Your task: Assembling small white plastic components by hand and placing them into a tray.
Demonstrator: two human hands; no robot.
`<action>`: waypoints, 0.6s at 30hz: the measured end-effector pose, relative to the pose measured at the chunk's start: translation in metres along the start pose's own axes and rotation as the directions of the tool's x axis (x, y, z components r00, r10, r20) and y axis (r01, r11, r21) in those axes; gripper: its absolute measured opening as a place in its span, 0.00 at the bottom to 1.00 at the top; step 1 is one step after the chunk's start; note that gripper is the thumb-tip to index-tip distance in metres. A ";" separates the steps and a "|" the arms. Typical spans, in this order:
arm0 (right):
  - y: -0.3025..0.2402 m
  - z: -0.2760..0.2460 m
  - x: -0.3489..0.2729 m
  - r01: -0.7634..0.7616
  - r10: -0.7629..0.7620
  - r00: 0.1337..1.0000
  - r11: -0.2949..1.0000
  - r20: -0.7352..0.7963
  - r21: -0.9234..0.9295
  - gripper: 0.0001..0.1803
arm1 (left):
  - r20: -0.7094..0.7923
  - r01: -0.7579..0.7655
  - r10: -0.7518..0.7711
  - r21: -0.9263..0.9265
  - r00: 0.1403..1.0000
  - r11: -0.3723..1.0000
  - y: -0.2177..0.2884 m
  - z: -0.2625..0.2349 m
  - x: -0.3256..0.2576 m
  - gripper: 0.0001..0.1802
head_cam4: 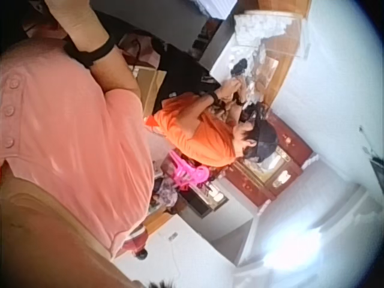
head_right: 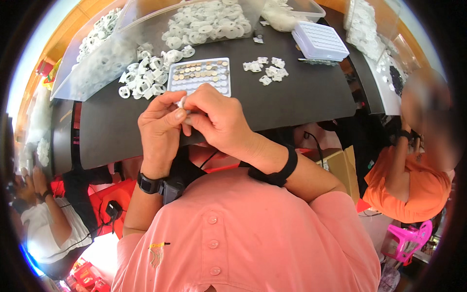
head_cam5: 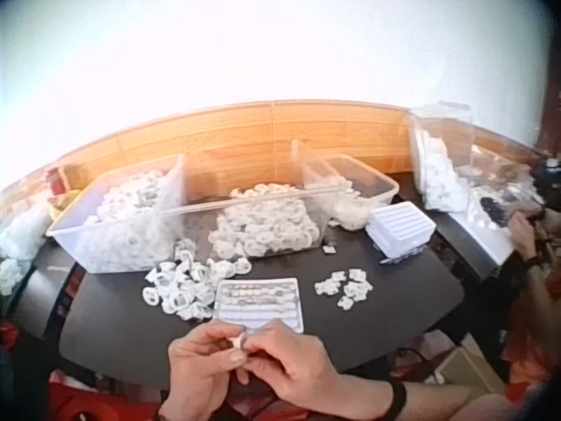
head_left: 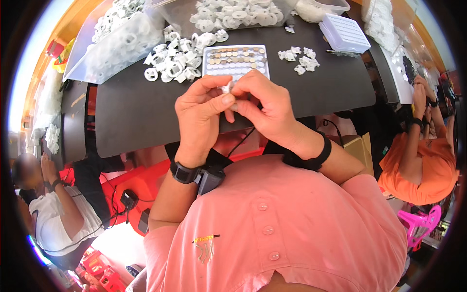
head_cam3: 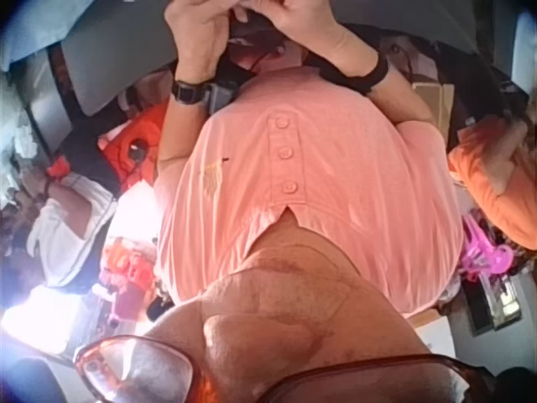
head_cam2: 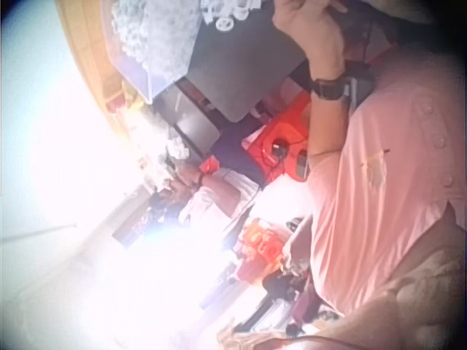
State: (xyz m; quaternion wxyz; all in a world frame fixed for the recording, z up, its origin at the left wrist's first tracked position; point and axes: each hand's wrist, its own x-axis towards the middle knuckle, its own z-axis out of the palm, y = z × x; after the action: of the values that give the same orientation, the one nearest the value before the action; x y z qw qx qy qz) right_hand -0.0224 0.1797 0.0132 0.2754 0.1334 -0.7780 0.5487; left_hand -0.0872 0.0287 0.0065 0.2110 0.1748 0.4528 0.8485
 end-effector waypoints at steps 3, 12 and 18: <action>0.001 -0.002 -0.003 0.005 -0.008 0.998 0.998 -0.057 -0.063 0.13 | -0.022 0.005 -0.004 0.016 1.000 1.000 0.000 -0.003 0.001 0.16; 0.025 -0.108 -0.014 0.019 -0.109 0.993 0.466 -0.036 -0.885 0.09 | 0.040 -0.023 0.020 0.058 0.999 0.998 -0.001 -0.010 0.003 0.17; 0.030 -0.119 -0.024 0.129 -0.129 0.988 0.444 0.079 -0.887 0.09 | 0.024 -0.027 0.026 0.036 0.999 0.999 0.001 -0.008 -0.001 0.16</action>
State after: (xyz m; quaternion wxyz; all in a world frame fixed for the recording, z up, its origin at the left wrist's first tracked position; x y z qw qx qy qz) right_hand 0.0152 0.2988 0.0053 0.3451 0.0287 -0.9373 0.0393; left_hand -0.0898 0.0222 0.0029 0.2020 0.1947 0.4631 0.8408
